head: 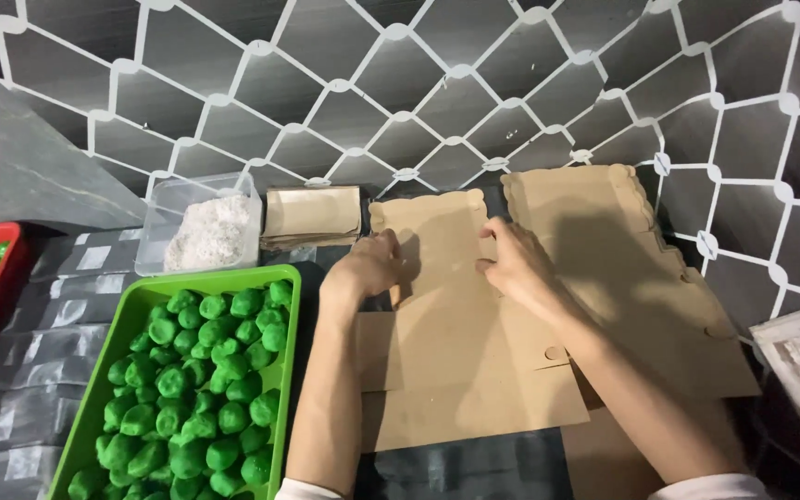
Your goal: Folding a flat cardboard cutout into a box shape at a packaging station.
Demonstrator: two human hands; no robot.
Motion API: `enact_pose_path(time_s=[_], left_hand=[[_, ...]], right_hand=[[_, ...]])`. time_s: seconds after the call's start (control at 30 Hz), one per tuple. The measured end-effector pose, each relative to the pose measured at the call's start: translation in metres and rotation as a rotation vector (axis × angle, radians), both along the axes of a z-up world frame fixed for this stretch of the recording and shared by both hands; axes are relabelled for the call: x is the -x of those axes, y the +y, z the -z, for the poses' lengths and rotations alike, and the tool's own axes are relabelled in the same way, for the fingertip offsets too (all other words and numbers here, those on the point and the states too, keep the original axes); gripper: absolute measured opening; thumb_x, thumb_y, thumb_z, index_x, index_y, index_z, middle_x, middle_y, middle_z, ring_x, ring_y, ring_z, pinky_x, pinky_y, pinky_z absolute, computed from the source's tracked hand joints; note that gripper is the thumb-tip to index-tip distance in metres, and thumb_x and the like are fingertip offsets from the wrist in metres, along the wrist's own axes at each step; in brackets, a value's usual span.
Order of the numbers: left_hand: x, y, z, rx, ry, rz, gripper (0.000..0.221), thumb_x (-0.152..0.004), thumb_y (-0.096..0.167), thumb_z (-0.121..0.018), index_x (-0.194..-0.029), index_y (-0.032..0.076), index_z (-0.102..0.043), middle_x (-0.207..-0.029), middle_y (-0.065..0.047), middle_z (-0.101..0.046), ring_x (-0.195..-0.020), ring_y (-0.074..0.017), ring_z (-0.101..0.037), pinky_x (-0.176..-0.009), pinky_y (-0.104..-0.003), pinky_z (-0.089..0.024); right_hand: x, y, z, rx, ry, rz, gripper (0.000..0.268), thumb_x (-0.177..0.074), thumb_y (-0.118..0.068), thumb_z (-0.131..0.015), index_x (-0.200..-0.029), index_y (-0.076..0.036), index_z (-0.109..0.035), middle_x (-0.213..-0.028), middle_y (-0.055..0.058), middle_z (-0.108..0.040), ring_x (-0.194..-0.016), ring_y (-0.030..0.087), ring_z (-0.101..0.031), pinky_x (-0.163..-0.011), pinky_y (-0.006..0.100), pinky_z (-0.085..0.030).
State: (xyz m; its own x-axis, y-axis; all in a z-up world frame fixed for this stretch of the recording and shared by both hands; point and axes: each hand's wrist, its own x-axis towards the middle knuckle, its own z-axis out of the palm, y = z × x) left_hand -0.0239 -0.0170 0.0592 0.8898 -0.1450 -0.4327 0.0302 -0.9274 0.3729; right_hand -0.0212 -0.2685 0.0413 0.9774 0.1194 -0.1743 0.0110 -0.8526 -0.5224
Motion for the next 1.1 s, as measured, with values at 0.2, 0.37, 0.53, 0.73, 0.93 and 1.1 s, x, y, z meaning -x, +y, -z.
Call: enact_pose_path(time_s=[0.2, 0.37, 0.53, 0.73, 0.93, 1.1], left_hand=[[-0.031, 0.019, 0.061, -0.235, -0.032, -0.136, 0.05, -0.066, 0.017, -0.094, -0.109, 0.004, -0.074, -0.105, -0.02, -0.075, -0.099, -0.0413, -0.074, -0.082, -0.048, -0.063], [-0.021, 0.027, 0.061, -0.262, -0.148, -0.181, 0.037, -0.068, 0.015, -0.091, -0.1, 0.0, -0.077, -0.093, -0.018, -0.077, -0.092, -0.0409, -0.075, -0.074, -0.051, -0.064], [-0.004, 0.018, 0.005, -0.178, -0.111, -0.133, 0.051, -0.066, 0.024, -0.095, -0.107, 0.0, -0.076, -0.103, -0.021, -0.076, -0.099, -0.0447, -0.074, -0.08, -0.059, -0.062], [-0.009, 0.024, 0.015, 0.032, -0.149, -0.145, 0.047, -0.076, 0.027, -0.088, -0.107, -0.005, -0.075, -0.107, -0.028, -0.074, -0.109, -0.0502, -0.069, -0.089, -0.06, -0.058], [0.0, 0.017, -0.003, 0.059, -0.128, -0.161, 0.025, -0.086, 0.031, -0.073, -0.102, 0.012, -0.081, -0.108, -0.021, -0.075, -0.108, -0.0411, -0.071, -0.091, -0.054, -0.061], [0.004, -0.009, -0.001, -0.175, 0.027, -0.067, 0.053, -0.084, 0.045, -0.075, -0.117, 0.004, -0.075, -0.121, -0.023, -0.073, -0.115, -0.0417, -0.069, -0.093, -0.053, -0.06]], right_hand=[[-0.012, -0.006, 0.011, -0.314, 0.063, 0.154, 0.081, -0.074, -0.011, -0.08, -0.141, -0.016, -0.036, -0.113, 0.014, -0.072, -0.103, 0.022, -0.072, -0.088, 0.035, -0.058], [-0.042, -0.021, 0.065, -0.393, -0.014, 0.121, 0.058, -0.063, -0.005, -0.077, -0.117, -0.015, -0.058, -0.082, 0.005, -0.068, -0.075, 0.016, -0.069, -0.068, 0.029, -0.053], [-0.04, -0.039, 0.072, -0.349, -0.099, 0.11, 0.023, -0.06, -0.017, -0.084, -0.075, -0.009, -0.07, -0.057, -0.001, -0.062, -0.053, 0.013, -0.058, -0.047, 0.029, -0.044], [0.001, -0.05, 0.025, -0.339, -0.264, -0.283, 0.024, -0.075, 0.002, -0.072, -0.094, -0.007, -0.081, -0.1, 0.013, -0.079, -0.101, 0.036, -0.072, -0.087, 0.042, -0.055], [0.01, -0.061, 0.023, -0.053, -0.434, -0.682, 0.054, -0.064, 0.002, -0.081, -0.116, -0.011, -0.079, -0.121, 0.011, -0.073, -0.119, 0.036, -0.062, -0.105, 0.045, -0.048], [0.027, -0.054, -0.008, 0.264, -0.239, -0.601, 0.048, -0.079, -0.005, -0.075, -0.124, -0.019, -0.074, -0.139, 0.006, -0.059, -0.139, 0.028, -0.049, -0.112, 0.036, -0.044]])
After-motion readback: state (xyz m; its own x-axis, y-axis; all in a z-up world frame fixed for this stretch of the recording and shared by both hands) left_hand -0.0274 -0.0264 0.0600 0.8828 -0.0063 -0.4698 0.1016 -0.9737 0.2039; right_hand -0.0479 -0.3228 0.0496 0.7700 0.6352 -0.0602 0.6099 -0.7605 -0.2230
